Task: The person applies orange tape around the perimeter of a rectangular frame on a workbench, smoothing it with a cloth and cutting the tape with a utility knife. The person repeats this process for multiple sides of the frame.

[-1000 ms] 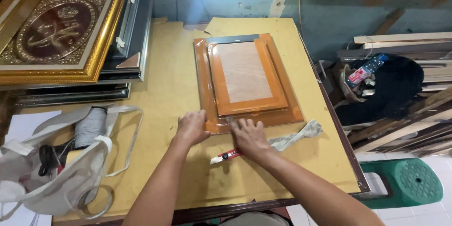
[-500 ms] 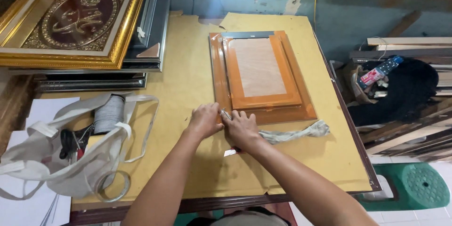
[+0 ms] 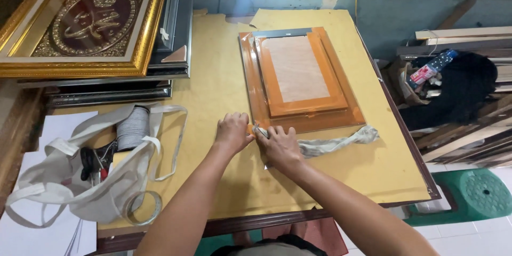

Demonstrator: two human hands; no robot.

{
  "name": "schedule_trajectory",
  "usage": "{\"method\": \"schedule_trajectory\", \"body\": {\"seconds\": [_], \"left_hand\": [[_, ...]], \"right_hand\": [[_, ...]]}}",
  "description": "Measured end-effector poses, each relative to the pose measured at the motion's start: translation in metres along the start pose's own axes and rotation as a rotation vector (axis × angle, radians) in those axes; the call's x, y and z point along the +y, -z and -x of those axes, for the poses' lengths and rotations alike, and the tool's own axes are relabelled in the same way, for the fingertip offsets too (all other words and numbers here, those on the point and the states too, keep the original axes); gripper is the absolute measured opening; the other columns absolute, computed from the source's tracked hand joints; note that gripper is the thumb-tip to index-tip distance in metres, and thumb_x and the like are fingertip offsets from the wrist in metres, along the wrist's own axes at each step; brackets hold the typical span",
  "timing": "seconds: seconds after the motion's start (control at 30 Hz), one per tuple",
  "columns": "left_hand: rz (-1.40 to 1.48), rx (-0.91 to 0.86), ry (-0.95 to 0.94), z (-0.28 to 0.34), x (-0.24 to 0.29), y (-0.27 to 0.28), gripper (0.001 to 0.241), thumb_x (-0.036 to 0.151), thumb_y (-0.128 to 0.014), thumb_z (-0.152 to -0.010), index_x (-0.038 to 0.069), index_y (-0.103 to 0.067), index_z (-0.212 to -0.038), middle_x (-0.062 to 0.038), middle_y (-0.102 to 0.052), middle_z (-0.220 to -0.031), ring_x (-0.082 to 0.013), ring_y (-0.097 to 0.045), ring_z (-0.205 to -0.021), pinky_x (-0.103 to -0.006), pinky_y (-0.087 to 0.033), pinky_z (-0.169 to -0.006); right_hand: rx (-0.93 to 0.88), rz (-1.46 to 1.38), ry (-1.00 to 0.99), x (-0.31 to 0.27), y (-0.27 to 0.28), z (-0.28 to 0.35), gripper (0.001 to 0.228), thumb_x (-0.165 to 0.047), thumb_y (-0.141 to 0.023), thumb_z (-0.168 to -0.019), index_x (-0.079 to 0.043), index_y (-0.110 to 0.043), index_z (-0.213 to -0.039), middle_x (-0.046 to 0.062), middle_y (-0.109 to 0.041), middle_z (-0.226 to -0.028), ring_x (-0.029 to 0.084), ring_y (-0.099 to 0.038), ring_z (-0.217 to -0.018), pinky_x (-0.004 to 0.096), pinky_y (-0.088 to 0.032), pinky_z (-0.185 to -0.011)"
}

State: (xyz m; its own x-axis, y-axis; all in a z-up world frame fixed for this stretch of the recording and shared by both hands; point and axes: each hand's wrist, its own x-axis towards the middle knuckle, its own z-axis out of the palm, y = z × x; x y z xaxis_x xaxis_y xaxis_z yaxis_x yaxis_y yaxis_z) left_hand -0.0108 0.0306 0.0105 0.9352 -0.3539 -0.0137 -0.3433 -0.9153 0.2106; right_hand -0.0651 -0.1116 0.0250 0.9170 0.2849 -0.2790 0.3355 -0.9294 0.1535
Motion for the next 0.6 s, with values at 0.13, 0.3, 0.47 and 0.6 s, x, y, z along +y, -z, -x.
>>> {"method": "schedule_trajectory", "body": {"seconds": [0.13,0.3,0.47,0.6], "left_hand": [[-0.009,-0.015,-0.014,-0.002,0.002,-0.007,0.033,0.036,-0.064,-0.070,0.012,-0.052,-0.090,-0.005,-0.053,-0.088,-0.0265,-0.054,-0.093,-0.0439,-0.047,-0.075],[-0.058,0.000,-0.014,-0.004,0.001,-0.012,0.043,0.037,-0.068,-0.066,0.011,-0.051,-0.096,-0.006,-0.054,-0.091,-0.0271,-0.053,-0.096,-0.0460,-0.047,-0.076],[-0.044,-0.007,-0.014,-0.003,0.001,-0.012,0.044,0.036,-0.070,-0.066,0.010,-0.050,-0.096,-0.006,-0.053,-0.092,-0.0273,-0.053,-0.095,-0.0452,-0.046,-0.077],[-0.033,-0.007,-0.013,-0.002,0.001,-0.010,0.044,0.034,-0.070,-0.066,0.011,-0.050,-0.096,-0.006,-0.053,-0.091,-0.0274,-0.053,-0.095,-0.0450,-0.046,-0.076]], "right_hand": [[-0.001,0.088,0.015,-0.007,-0.008,-0.002,0.072,-0.038,-0.062,-0.073,-0.027,-0.028,-0.135,0.007,-0.045,-0.105,0.025,-0.042,-0.094,0.040,-0.030,-0.069],[0.040,-0.067,-0.127,-0.015,-0.004,-0.025,0.043,-0.033,-0.034,-0.091,-0.025,-0.032,-0.133,0.008,-0.046,-0.102,0.027,-0.045,-0.093,0.041,-0.031,-0.071],[0.028,-0.069,-0.064,-0.011,0.013,0.001,0.047,-0.027,-0.038,-0.087,-0.031,-0.030,-0.133,0.006,-0.044,-0.104,0.026,-0.043,-0.094,0.040,-0.031,-0.068],[0.090,-0.001,0.071,0.010,0.017,0.027,0.062,-0.031,-0.059,-0.074,-0.033,-0.033,-0.131,0.006,-0.046,-0.103,0.027,-0.044,-0.094,0.040,-0.032,-0.069]]}}
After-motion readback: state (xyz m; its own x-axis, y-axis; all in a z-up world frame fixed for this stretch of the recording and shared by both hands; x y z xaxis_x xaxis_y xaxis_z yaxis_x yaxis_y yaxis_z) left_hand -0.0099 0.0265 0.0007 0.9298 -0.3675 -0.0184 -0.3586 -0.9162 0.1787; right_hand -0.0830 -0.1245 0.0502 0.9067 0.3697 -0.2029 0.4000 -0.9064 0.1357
